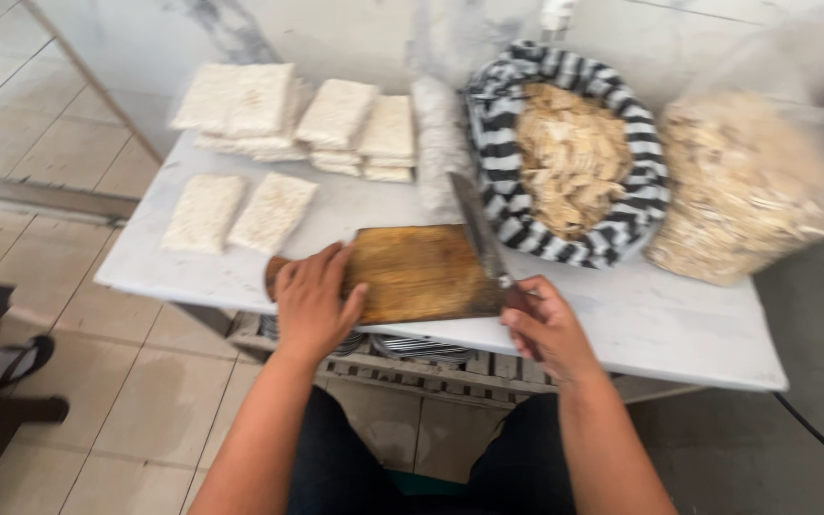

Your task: The person slices a rectangular block of white food on a wooden cutting board using a knife. Sliced pieces are placed into a striped cloth-lined basket. The person handles the food block and knife throughout the clip.

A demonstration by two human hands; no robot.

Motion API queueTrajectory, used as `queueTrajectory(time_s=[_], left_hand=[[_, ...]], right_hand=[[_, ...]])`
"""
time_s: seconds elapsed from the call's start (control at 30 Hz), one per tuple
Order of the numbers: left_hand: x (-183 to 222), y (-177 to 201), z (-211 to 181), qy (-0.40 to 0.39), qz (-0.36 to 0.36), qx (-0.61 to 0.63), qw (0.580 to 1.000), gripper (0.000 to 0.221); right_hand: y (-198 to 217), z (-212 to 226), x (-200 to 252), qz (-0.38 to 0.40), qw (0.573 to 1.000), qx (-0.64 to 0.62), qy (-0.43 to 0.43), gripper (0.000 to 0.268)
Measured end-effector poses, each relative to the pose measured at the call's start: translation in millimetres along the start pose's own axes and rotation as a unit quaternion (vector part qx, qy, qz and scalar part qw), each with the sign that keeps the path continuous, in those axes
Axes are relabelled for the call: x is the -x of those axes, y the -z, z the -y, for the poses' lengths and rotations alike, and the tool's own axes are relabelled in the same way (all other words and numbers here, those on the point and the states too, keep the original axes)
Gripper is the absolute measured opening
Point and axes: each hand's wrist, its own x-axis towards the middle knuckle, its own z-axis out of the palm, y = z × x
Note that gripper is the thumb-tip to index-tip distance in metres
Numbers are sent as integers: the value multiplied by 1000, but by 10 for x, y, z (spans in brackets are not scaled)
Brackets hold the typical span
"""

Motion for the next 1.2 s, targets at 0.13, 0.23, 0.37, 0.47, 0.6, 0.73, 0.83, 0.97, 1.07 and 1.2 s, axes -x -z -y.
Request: queueTrajectory(time_s=[0.13,0.23,0.37,0.47,0.6,0.73,0.83,0.97,1.07,1.2], left_hand=[[-51,43,-19,-1,-9,23,1000,58],[-183,44,-149,0,-39,67,997,53],[-495,-91,-483,-42,-10,116,992,41],[-831,-315,-793,-107,4,137,985,39],[-1352,-716,-1212,-183,12,179,967,38],[-1886,-1134,-1634,-234,28,158,959,48],[-2262,-1330,-1884,-240,70,107,962,64],[-2514,-1464,-2053,-199,202,35,958,80],[-2439,-1518,-2080,-186,234,9,954,72],[-2157,-1557,-2029,-243,193,-25,950,63]], right_hand=[[-35,17,24,7,1000,-6,-5,39],[-58,48,28,24,999,-27,7,39],[-115,80,48,-9,999,-22,25,42],[-148,105,98,-37,997,-31,54,43],[-61,180,282,-78,992,-45,89,44],[220,293,402,-130,980,-76,127,45],[429,316,503,-162,971,-107,140,44],[631,264,629,-193,964,-100,150,41],[714,230,695,-204,963,-110,141,39],[751,186,724,-195,963,-117,146,38]])
